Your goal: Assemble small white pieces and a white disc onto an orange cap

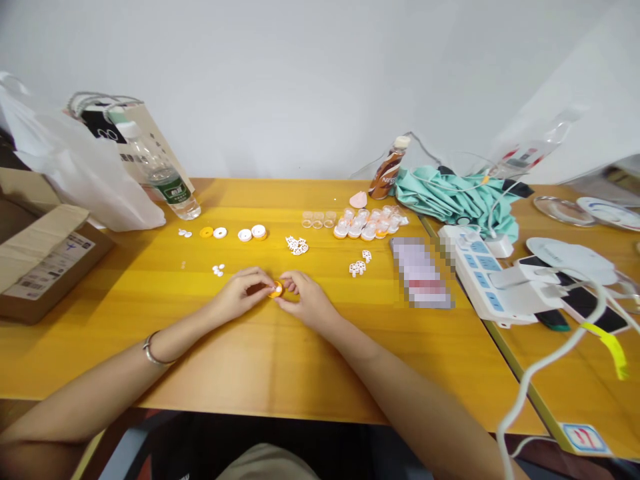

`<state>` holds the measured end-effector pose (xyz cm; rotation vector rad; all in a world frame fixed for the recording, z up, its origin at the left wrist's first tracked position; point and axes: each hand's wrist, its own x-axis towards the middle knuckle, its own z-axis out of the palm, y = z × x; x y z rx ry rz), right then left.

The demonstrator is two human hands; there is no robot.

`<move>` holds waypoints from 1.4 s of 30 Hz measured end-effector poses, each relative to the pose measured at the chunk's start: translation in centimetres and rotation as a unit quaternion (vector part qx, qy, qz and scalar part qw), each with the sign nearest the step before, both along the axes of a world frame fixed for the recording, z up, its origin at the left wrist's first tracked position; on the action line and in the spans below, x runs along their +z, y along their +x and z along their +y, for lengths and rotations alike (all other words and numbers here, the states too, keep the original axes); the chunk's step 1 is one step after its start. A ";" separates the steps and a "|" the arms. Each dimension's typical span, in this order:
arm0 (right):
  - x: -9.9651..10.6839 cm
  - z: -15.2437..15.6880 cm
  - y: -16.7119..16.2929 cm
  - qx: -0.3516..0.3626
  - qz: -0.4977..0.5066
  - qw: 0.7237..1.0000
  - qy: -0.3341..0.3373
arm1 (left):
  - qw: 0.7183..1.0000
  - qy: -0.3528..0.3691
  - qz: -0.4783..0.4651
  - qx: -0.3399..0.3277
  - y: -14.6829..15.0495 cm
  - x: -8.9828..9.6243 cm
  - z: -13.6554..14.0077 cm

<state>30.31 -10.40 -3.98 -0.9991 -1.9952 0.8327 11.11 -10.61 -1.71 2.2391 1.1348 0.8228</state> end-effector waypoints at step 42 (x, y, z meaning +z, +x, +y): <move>5.5 -3.3 0.2 -0.009 0.327 0.913 -0.245 | 0.995 0.005 -0.079 0.059 -3.0 6.5 1.8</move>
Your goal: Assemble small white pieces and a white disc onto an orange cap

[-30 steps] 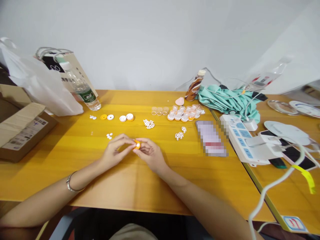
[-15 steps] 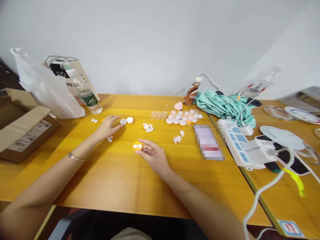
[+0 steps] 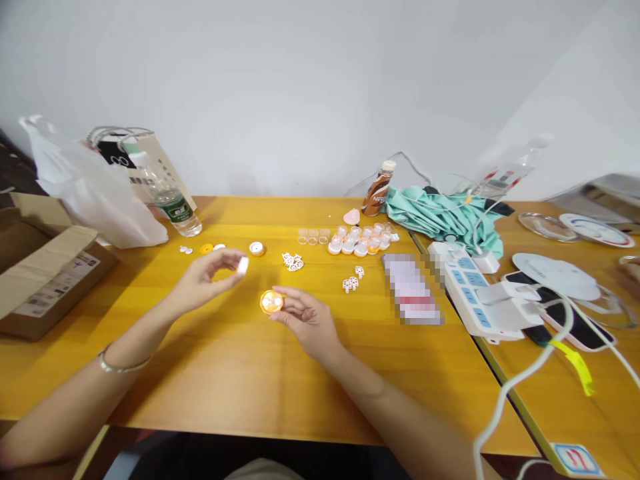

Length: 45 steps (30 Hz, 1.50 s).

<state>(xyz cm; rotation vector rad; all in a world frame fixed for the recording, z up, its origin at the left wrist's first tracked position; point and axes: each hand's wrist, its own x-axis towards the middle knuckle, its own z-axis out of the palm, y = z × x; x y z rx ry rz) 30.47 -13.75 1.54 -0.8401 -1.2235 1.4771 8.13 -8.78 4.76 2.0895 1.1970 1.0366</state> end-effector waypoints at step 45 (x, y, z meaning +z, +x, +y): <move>8.4 -1.3 -0.6 0.025 -0.113 0.985 0.127 | 0.967 0.218 0.074 -0.110 1.6 6.4 -5.9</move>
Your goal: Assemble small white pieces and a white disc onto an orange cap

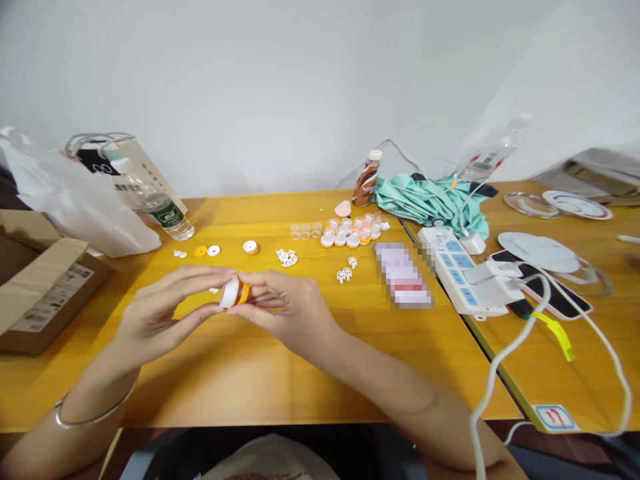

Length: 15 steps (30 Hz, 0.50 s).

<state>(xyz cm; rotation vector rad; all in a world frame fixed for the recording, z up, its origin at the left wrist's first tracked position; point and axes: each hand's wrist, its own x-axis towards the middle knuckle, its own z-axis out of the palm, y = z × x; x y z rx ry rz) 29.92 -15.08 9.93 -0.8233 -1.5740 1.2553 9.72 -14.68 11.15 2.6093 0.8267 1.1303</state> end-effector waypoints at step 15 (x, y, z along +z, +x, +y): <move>-4.1 0.3 -0.7 -0.026 0.060 0.993 -0.093 | 0.996 -0.063 0.050 -0.024 0.1 -2.3 0.6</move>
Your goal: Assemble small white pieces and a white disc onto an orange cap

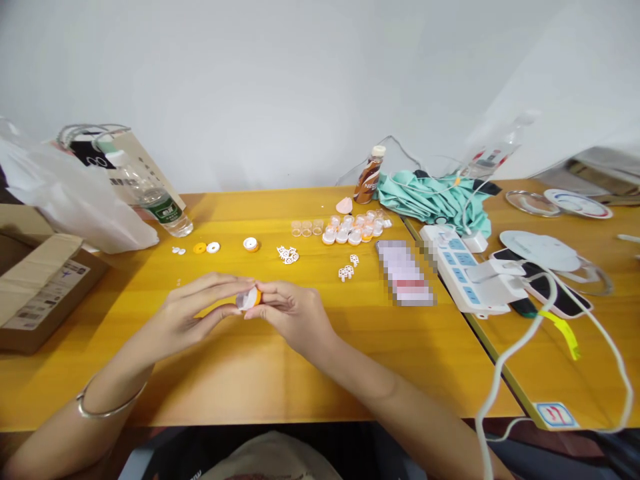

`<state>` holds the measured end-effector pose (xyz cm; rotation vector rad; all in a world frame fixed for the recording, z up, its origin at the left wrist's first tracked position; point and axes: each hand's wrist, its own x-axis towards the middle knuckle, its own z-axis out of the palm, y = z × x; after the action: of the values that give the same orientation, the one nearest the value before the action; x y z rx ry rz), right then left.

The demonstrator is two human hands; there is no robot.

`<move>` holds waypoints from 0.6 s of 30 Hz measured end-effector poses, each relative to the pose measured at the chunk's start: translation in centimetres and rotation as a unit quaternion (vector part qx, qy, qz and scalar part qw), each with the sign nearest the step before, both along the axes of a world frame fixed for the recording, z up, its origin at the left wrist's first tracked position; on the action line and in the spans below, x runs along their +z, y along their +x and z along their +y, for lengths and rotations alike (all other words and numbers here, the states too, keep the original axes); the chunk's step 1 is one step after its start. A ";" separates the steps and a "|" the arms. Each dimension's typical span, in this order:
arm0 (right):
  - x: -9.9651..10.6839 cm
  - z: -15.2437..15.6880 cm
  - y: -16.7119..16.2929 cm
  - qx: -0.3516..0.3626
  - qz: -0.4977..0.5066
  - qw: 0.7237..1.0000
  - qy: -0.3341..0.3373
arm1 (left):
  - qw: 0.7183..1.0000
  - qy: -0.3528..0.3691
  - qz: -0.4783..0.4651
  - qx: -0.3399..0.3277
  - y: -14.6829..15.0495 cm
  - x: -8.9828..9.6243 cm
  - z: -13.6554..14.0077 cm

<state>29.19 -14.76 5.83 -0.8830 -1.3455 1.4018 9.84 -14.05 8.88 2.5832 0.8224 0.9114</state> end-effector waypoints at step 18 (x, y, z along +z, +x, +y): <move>-6.9 3.3 0.4 0.040 0.039 0.977 -0.204 | 0.994 -0.106 0.009 0.014 1.4 -7.4 3.0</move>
<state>29.61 -11.44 -1.07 -1.0343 -1.0588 1.7963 11.24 -11.04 1.45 2.4055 0.9091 0.7646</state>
